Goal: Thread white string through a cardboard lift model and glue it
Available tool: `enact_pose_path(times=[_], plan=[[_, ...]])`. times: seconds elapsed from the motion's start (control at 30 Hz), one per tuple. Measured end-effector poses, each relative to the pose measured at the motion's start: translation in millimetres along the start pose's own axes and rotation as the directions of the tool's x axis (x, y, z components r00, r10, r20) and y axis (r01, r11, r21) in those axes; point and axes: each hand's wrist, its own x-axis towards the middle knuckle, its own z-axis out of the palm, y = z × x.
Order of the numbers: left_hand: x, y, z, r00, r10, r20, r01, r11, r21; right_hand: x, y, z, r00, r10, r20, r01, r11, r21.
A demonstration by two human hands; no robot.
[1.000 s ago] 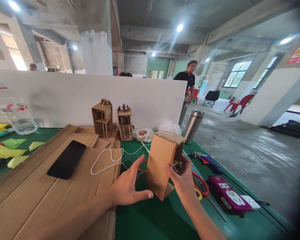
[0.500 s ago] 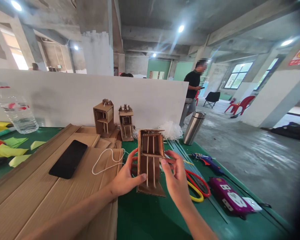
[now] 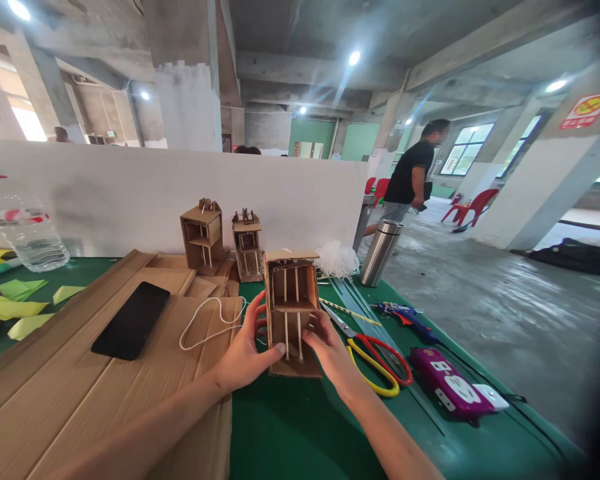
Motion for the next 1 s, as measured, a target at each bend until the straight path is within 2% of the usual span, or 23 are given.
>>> enact_pose_path(times=[0.2,1.0], plan=[[-0.3,-0.5,0.1,1.0,0.0,0.004,0.0,1.0,0.011,-4.4,-9.7,1.3,0.999,0.017,0.035,-0.017,1.0,-0.005],[0.3,-1.2,1.3,1.0,-0.013,0.004,0.013,1.0,0.026,-3.7,-7.4,0.0,1.0,-0.01,0.001,0.01,1.0,-0.024]])
